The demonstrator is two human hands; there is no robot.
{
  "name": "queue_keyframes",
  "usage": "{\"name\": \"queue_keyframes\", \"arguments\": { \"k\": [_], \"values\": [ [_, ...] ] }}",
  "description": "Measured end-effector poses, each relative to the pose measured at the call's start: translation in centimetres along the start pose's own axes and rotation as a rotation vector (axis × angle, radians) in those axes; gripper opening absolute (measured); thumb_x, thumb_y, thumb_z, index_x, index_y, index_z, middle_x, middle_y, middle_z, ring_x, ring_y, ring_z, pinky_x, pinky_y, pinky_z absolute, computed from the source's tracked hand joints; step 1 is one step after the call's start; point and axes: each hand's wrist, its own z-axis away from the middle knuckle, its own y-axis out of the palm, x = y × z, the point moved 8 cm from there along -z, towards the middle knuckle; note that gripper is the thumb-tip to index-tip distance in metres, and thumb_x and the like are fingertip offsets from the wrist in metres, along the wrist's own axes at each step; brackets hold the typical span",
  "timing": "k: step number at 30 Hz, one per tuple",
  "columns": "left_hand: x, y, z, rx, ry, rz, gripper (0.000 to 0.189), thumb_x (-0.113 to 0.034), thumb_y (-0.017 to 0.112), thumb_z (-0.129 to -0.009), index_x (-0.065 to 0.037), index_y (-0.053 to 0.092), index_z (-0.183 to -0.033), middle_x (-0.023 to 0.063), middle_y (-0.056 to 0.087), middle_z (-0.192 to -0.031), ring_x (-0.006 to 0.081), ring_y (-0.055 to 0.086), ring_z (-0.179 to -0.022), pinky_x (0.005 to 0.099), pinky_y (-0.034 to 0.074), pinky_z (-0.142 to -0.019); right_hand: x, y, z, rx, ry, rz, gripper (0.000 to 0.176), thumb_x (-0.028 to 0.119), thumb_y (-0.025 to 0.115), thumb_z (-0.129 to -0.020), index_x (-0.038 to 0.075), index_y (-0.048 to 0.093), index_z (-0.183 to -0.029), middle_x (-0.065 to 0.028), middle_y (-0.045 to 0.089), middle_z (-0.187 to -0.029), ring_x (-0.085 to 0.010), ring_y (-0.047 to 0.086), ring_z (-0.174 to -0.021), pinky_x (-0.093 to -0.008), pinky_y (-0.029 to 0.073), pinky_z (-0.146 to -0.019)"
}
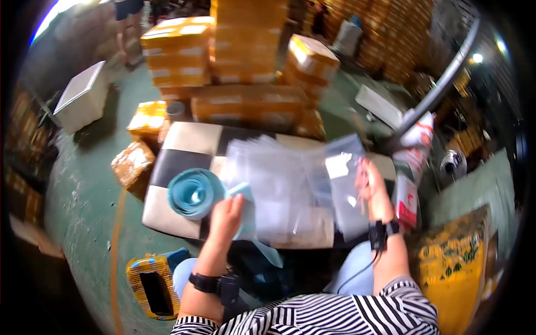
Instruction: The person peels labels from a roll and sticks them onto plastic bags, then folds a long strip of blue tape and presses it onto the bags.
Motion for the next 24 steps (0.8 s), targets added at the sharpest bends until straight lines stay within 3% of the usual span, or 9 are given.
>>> {"name": "queue_keyframes", "arguments": {
  "k": [4, 5, 10, 12, 17, 18, 20, 22, 24],
  "values": [
    [-1.5, -0.2, 0.7, 0.034, -0.030, 0.113, 0.036, -0.025, 0.047, -0.087, 0.005, 0.051, -0.066, 0.0069, 0.046, -0.053, 0.0104, 0.038, -0.051, 0.0284, 0.033, -0.047, 6.7, -5.3, 1.3, -0.204, -0.151, -0.029, 0.009, 0.021, 0.051, -0.085, 0.014, 0.053, -0.090, 0.0031, 0.047, -0.064, -0.0052, 0.033, -0.039, -0.0193, 0.026, -0.036],
    [-1.7, 0.0, 0.7, 0.063, -0.052, 0.127, 0.035, -0.024, 0.046, -0.088, 0.005, 0.051, -0.069, 0.0028, 0.046, -0.055, 0.0086, 0.039, -0.053, 0.0269, 0.033, -0.048, 6.9, -7.2, 0.4, -0.095, -0.160, 0.079, 0.008, 0.020, 0.052, -0.085, 0.014, 0.053, -0.090, 0.0021, 0.050, -0.067, -0.0085, 0.038, -0.041, -0.0215, 0.032, -0.039],
    [-1.7, 0.8, 0.6, 0.089, -0.063, 0.124, 0.033, -0.025, 0.045, -0.088, 0.004, 0.052, -0.074, 0.0008, 0.046, -0.058, 0.0072, 0.039, -0.054, 0.0248, 0.033, -0.049, 2.5, -13.6, -2.1, -0.318, -0.369, 1.004, 0.012, 0.018, 0.053, -0.083, 0.008, 0.059, -0.082, -0.0023, 0.056, -0.065, -0.0148, 0.050, -0.050, -0.0263, 0.041, -0.050],
    [-1.1, 1.0, 0.5, 0.102, -0.079, 0.087, 0.033, -0.025, 0.045, -0.089, 0.003, 0.052, -0.074, 0.0009, 0.046, -0.058, 0.0070, 0.039, -0.055, 0.0242, 0.033, -0.049, 1.4, -14.4, -1.6, -0.423, -0.360, 1.208, 0.014, 0.020, 0.054, -0.081, 0.007, 0.060, -0.082, -0.0101, 0.057, -0.062, -0.0198, 0.057, -0.061, -0.0324, 0.044, -0.057],
    [-1.4, 1.0, 0.5, 0.073, -0.105, 0.098, 0.033, -0.025, 0.045, -0.088, 0.002, 0.050, -0.072, 0.0007, 0.045, -0.059, 0.0065, 0.038, -0.056, 0.0240, 0.033, -0.050, 1.5, -12.6, 0.2, -0.613, -0.470, 1.570, 0.028, 0.019, 0.059, -0.076, 0.013, 0.054, -0.103, -0.0106, 0.059, -0.086, -0.0298, 0.056, -0.081, -0.0367, 0.045, -0.070],
    [-2.0, 0.9, 0.5, 0.105, -0.102, 0.141, 0.031, -0.025, 0.046, -0.088, 0.001, 0.051, -0.072, -0.0007, 0.046, -0.061, 0.0060, 0.039, -0.059, 0.0233, 0.033, -0.052, 2.3, -10.7, 0.8, -0.649, -0.643, 1.655, 0.040, 0.015, 0.061, -0.074, 0.014, 0.048, -0.111, -0.0117, 0.056, -0.098, -0.0308, 0.053, -0.089, -0.0364, 0.044, -0.074],
    [0.6, 1.5, 0.4, 0.141, -0.243, 0.461, 0.030, -0.025, 0.046, -0.089, 0.000, 0.055, -0.075, -0.0018, 0.050, -0.066, 0.0057, 0.043, -0.062, 0.0211, 0.035, -0.056, 2.7, -6.5, 0.5, -0.465, -0.778, 1.419, 0.037, 0.010, 0.060, -0.074, 0.011, 0.049, -0.110, -0.0123, 0.055, -0.100, -0.0301, 0.053, -0.089, -0.0363, 0.044, -0.076],
    [-0.5, 2.1, 0.9, 0.139, -0.355, 0.728, 0.029, -0.026, 0.046, -0.089, 0.000, 0.057, -0.080, -0.0023, 0.053, -0.072, 0.0062, 0.047, -0.065, 0.0202, 0.037, -0.059, -0.3, 0.9, 1.3, -0.071, -0.659, 0.968, 0.028, 0.004, 0.054, -0.079, 0.005, 0.049, -0.107, -0.0067, 0.056, -0.098, -0.0159, 0.053, -0.088, -0.0287, 0.044, -0.078],
    [0.0, 2.3, 1.0, 0.137, -0.385, 0.857, 0.029, -0.027, 0.046, -0.088, 0.000, 0.057, -0.085, 0.0020, 0.056, -0.079, 0.0090, 0.052, -0.067, 0.0223, 0.041, -0.061, -4.9, 11.4, 6.3, 0.425, -0.410, 0.608, 0.023, 0.004, 0.053, -0.081, 0.003, 0.051, -0.104, -0.0052, 0.055, -0.100, -0.0131, 0.052, -0.091, -0.0258, 0.043, -0.080]
  ]
}}
